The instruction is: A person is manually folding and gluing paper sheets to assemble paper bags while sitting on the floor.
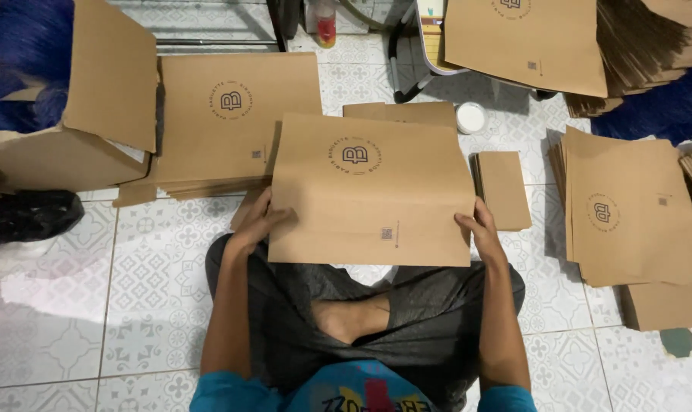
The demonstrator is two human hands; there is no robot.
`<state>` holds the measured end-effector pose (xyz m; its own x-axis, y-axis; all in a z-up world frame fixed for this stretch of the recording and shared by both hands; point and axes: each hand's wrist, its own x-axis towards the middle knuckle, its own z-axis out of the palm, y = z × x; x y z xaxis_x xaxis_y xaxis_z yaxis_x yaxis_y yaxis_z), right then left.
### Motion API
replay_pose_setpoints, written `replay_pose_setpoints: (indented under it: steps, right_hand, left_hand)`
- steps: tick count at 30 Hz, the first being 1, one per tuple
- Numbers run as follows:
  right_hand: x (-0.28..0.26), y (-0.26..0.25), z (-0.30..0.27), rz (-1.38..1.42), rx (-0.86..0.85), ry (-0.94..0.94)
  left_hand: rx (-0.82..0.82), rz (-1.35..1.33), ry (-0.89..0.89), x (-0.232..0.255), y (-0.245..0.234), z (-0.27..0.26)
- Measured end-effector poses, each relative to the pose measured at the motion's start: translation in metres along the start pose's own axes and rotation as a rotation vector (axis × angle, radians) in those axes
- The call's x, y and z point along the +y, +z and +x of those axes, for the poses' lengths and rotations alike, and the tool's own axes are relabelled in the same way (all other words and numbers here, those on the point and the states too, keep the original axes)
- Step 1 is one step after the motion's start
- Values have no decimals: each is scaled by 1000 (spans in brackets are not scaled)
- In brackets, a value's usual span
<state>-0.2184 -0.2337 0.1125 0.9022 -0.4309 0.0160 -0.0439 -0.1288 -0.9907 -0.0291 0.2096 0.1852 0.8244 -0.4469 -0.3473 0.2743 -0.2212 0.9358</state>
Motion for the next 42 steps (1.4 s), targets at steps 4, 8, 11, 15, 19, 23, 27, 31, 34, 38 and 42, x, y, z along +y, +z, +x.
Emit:
replay_pose_setpoints:
  steps: [4, 8, 11, 15, 19, 23, 27, 31, 34, 38, 42]
  right_hand:
    - [-23, 1, 2, -88, 46, -277]
    - [-47, 5, 1, -178, 306, -355]
    - [-61, 13, -2, 107, 286, -306]
    - [3, -2, 18, 418, 372, -227]
    - [-12, 20, 15, 311, 436, -219]
    - [-32, 44, 11, 86, 408, -219]
    - [28, 50, 20, -69, 136, -253]
    - [7, 54, 9, -502, 96, -221]
    - [17, 50, 14, -583, 158, -258]
    - [7, 54, 17, -914, 174, -392]
    - [13, 60, 32, -1068, 84, -490]
  left_hand:
    - [109, 273, 285, -18, -9, 15]
    - [405, 237, 841, 16, 8, 13]
    - [371, -6, 783, 16, 22, 13]
    - [433, -328, 481, 14, 45, 11]
    - [525, -246, 425, -18, 47, 28]
    - [580, -128, 382, -54, 48, 52]
    - [538, 15, 431, -47, 50, 43]
    - [510, 366, 507, -65, 41, 47]
    - [408, 464, 682, -45, 39, 32]
    - [514, 935, 755, -66, 27, 58]
    - [566, 1317, 985, -69, 27, 81]
